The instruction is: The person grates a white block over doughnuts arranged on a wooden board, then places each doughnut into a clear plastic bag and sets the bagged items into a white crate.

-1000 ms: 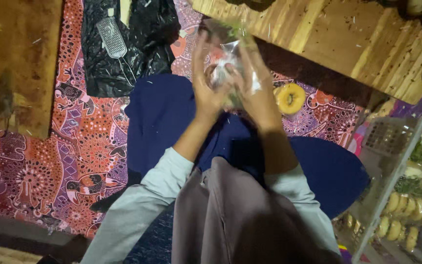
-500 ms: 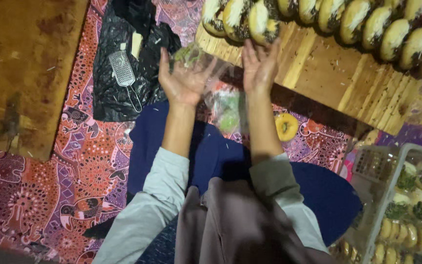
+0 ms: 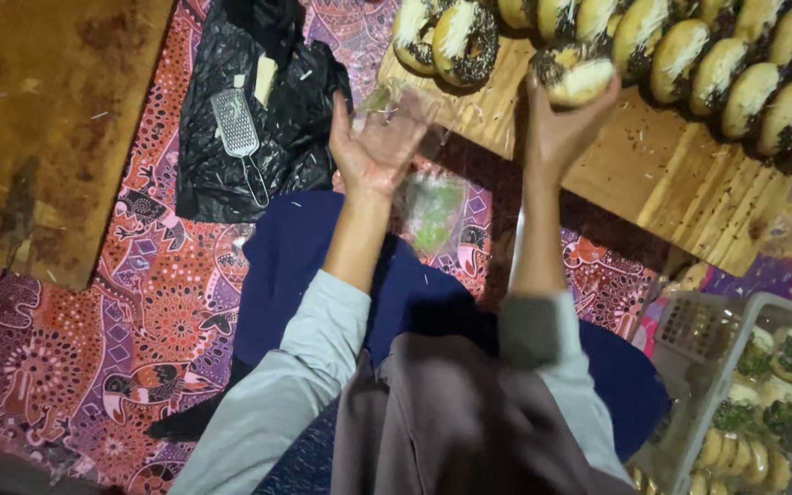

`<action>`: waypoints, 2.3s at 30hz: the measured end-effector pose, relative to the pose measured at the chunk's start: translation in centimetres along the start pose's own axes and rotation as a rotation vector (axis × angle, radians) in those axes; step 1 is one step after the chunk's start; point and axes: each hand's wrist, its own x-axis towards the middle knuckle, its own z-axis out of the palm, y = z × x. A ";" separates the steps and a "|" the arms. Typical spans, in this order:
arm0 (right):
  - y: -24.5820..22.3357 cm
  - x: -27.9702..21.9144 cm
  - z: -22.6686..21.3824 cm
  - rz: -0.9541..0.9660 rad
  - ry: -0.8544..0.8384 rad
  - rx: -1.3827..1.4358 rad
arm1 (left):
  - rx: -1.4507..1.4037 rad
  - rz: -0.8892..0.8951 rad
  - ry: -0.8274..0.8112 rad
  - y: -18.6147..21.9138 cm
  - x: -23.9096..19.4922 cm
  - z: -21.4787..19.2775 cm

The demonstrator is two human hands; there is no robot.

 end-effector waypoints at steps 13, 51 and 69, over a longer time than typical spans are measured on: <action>-7.5 -14.4 -4.5 -0.441 -0.276 0.051 | 0.438 0.366 -0.022 -6.6 -2.5 4.8; -7.4 -16.8 -6.1 0.141 -1.114 0.606 | 2.361 0.957 -0.732 -1.8 -17.9 8.6; -10.8 -23.7 -2.4 -0.890 -0.829 0.045 | 1.591 0.631 0.300 3.1 -23.7 3.0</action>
